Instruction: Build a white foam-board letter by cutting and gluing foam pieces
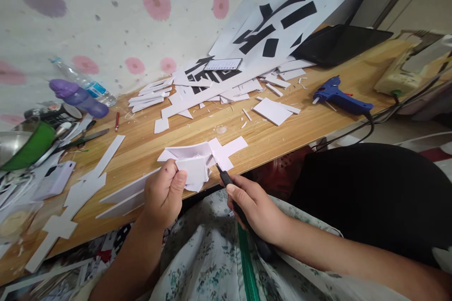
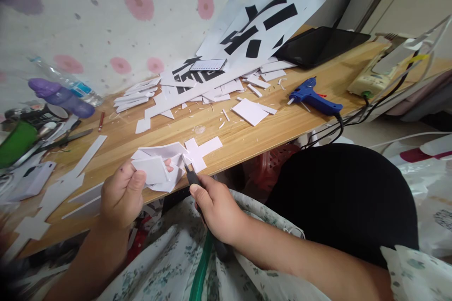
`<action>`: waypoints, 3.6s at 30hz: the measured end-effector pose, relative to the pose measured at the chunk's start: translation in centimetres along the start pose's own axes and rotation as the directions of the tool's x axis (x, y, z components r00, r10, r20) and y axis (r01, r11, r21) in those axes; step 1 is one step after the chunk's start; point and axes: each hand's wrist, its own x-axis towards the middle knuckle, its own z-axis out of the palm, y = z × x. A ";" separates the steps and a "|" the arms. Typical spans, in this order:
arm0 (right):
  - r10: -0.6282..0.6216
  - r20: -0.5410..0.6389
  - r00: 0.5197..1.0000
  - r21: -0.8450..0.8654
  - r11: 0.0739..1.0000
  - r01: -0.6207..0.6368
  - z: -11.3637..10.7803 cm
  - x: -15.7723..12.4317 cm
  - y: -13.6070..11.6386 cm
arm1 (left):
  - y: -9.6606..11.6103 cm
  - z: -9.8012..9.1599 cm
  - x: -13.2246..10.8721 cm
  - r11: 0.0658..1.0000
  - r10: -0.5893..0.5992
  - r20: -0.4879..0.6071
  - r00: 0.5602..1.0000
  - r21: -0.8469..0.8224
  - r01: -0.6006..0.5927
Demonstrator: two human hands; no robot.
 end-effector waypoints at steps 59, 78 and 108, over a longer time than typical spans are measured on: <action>0.046 -0.140 0.989 -0.128 0.990 -0.064 -1.9 0.2 -1.4 | 1.5 -0.4 1.0 0.974 0.217 0.016 0.976 0.061 -0.218; -0.395 0.464 0.793 -0.824 0.134 0.550 -5.6 7.3 -6.4 | 0.7 0.0 0.8 0.995 -0.028 0.021 0.999 -0.092 0.030; -0.184 0.633 0.752 -0.575 0.538 0.616 -7.3 2.3 -6.2 | 0.9 0.1 0.4 0.982 -0.082 -0.002 0.997 -0.172 0.081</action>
